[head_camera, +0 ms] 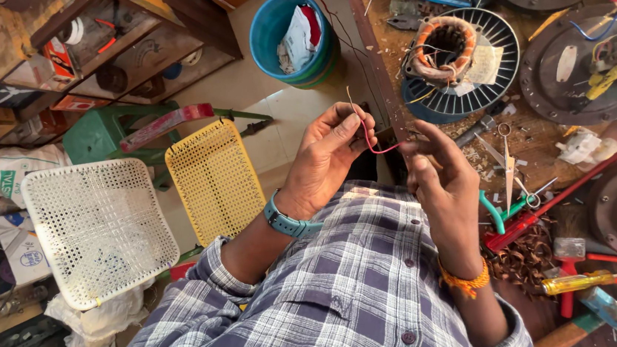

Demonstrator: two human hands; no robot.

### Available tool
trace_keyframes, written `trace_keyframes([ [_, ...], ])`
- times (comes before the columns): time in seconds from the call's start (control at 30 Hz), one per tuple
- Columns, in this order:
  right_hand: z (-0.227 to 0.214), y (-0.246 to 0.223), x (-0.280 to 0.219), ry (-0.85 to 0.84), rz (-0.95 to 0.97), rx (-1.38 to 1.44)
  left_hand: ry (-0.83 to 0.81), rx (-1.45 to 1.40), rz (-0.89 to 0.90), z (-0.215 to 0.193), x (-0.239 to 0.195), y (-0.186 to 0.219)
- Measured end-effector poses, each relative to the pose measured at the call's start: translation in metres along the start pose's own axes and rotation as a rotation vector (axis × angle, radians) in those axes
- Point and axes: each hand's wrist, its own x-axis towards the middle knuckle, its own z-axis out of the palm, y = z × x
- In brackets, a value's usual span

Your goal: The person strips insulation from wires using pliers and twists them together by hand. The person then connects the wires to a motor stator assembly on a cluttered workbench.

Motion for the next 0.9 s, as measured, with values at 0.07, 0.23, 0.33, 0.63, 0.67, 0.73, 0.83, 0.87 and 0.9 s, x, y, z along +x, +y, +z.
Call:
trace_keyframes([
  [0.07, 0.002, -0.001, 0.003, 0.019, -0.121, -0.212, -0.006, -0.016, 0.002, -0.001, 0.0, -0.003],
  [0.23, 0.002, 0.006, 0.007, -0.038, -0.415, -0.587, 0.049, -0.091, -0.064, -0.002, 0.0, -0.006],
  [0.33, 0.0, 0.012, 0.012, -0.131, -0.421, -0.547, 0.071, -0.109, -0.074, -0.004, 0.001, -0.007],
  [0.63, -0.007, 0.03, 0.005, -0.126, -0.365, -0.611, 0.012, -0.48, 0.059, -0.013, 0.013, 0.006],
  [0.67, -0.009, 0.032, 0.005, -0.086, -0.35, -0.636, -0.049, -0.555, 0.113, -0.014, 0.016, 0.018],
  [0.73, -0.015, 0.035, 0.006, -0.004, -0.314, -0.687, -0.093, -0.396, 0.355, -0.021, 0.016, 0.053],
  [0.83, -0.021, 0.039, 0.001, 0.092, -0.25, -0.39, -0.031, 0.014, 0.461, -0.025, 0.009, 0.083],
  [0.87, -0.022, 0.04, 0.001, 0.087, -0.313, -0.369, 0.023, 0.192, 0.466, -0.021, 0.004, 0.081],
  [0.9, -0.023, 0.04, 0.0, 0.081, -0.377, -0.348, 0.076, 0.371, 0.47, -0.016, -0.001, 0.076],
])
